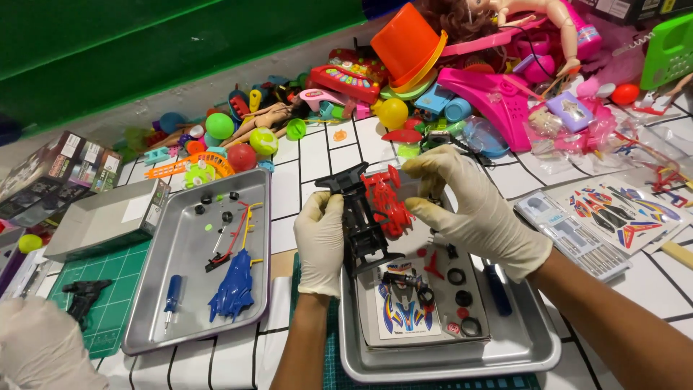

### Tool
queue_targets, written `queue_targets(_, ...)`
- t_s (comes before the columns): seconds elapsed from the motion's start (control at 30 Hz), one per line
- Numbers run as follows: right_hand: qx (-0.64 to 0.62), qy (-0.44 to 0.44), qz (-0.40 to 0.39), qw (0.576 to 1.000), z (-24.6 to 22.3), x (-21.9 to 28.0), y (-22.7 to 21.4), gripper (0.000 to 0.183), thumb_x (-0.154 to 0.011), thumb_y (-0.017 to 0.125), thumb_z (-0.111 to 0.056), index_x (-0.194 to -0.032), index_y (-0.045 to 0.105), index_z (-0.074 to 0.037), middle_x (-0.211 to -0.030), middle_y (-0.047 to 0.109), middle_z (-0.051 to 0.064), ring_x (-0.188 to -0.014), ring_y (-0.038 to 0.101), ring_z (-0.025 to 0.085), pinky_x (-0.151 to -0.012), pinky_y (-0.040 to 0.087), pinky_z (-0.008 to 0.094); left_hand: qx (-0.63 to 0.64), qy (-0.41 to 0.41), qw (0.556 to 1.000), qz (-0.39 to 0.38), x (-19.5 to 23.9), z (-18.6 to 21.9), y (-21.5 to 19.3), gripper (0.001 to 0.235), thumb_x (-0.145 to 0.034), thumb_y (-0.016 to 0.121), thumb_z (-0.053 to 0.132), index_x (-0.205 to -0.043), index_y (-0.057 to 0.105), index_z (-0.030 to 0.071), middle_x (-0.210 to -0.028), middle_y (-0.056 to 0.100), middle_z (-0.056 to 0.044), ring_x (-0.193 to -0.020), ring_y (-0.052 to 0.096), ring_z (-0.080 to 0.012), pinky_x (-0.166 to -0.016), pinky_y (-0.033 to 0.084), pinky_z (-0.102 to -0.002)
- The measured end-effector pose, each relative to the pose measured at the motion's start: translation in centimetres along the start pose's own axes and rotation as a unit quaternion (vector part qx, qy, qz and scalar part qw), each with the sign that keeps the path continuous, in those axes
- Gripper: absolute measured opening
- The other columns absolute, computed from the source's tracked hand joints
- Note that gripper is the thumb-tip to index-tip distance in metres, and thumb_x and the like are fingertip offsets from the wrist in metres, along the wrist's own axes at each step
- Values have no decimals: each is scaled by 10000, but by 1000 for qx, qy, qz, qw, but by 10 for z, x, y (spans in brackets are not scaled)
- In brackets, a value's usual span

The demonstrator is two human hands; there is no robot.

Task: The person assembles a red and black toy vehicle on a table covered with a white and black checkered cloth. They pick up various plastic parts from a metal tray, including wheels and body panels, and attach them to the main chassis. The workspace is cluttered with other toys and packaging in the background.

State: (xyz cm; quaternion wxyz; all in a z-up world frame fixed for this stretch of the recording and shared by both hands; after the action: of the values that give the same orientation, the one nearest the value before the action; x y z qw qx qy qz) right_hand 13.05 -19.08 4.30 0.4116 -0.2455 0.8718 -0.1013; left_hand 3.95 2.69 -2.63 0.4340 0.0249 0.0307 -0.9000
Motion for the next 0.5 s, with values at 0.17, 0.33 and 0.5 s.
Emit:
queue_targets(0.17, 20, 96, -135, 986, 4, 3, 12, 182, -824, 796, -59, -998, 744, -68, -838, 724, 101, -747, 716, 259, -705, 570, 361, -45, 8, 999, -4, 3, -2, 0, 90, -916, 710, 178, -968, 742, 113, -823, 706, -18, -772, 573, -102, -715, 533, -279)
queue_targets(0.33, 150, 265, -336, 891, -8, 7, 12, 227, -883, 741, -160, -1106, 750, -196, -968, 788, 43, -936, 758, 287, -875, 591, 424, -50, 13, 999, -2, 4, -1, 1, 64, -920, 681, 165, -925, 727, 121, -810, 681, -1, -722, 544, -87, -679, 514, -271)
queue_targets(0.5, 272, 278, -457, 800, -17, 24, 16, 236, -813, 839, -310, -1031, 787, -237, -941, 804, 23, -939, 773, 277, -854, 618, 391, -55, 16, 998, -2, 0, -7, 2, 58, -885, 682, 150, -852, 726, 131, -738, 672, 11, -659, 555, -64, -629, 507, -248)
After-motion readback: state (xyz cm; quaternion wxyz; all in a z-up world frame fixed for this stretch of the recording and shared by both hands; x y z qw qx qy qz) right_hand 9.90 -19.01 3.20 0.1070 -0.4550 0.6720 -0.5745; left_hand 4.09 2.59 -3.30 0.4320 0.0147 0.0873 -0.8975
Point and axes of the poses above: each hand's wrist, its own x-axis away from the middle knuckle, its own y-axis out of the palm, z = x × y, the point moved 4 cm from there along -x, towards the middle knuckle
